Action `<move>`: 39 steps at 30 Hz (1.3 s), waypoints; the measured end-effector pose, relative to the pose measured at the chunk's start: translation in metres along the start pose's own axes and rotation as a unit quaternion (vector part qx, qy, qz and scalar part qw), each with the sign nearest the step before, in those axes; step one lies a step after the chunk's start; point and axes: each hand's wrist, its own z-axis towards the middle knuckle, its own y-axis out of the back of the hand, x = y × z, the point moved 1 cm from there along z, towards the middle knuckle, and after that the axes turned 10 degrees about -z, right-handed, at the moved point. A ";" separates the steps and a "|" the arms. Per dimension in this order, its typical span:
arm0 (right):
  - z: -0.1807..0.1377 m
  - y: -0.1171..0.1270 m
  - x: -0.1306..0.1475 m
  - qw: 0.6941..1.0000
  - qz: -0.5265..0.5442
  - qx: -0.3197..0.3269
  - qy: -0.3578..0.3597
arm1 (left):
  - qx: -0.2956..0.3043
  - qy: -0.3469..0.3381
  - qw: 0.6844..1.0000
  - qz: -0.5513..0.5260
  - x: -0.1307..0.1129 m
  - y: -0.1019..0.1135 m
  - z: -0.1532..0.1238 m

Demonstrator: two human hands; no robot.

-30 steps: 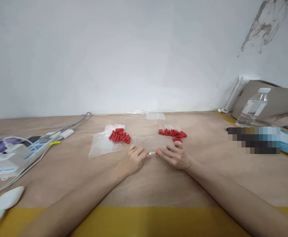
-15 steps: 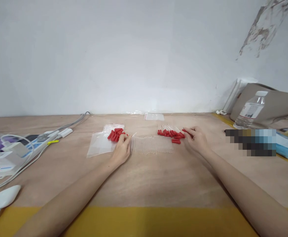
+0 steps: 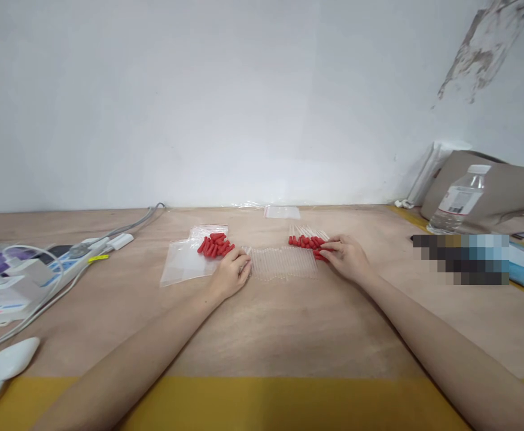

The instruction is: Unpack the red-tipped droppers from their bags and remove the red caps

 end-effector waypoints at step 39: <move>-0.018 -0.006 0.100 0.989 0.063 -0.022 0.129 | 0.029 -0.072 0.993 0.084 -0.017 0.005 0.002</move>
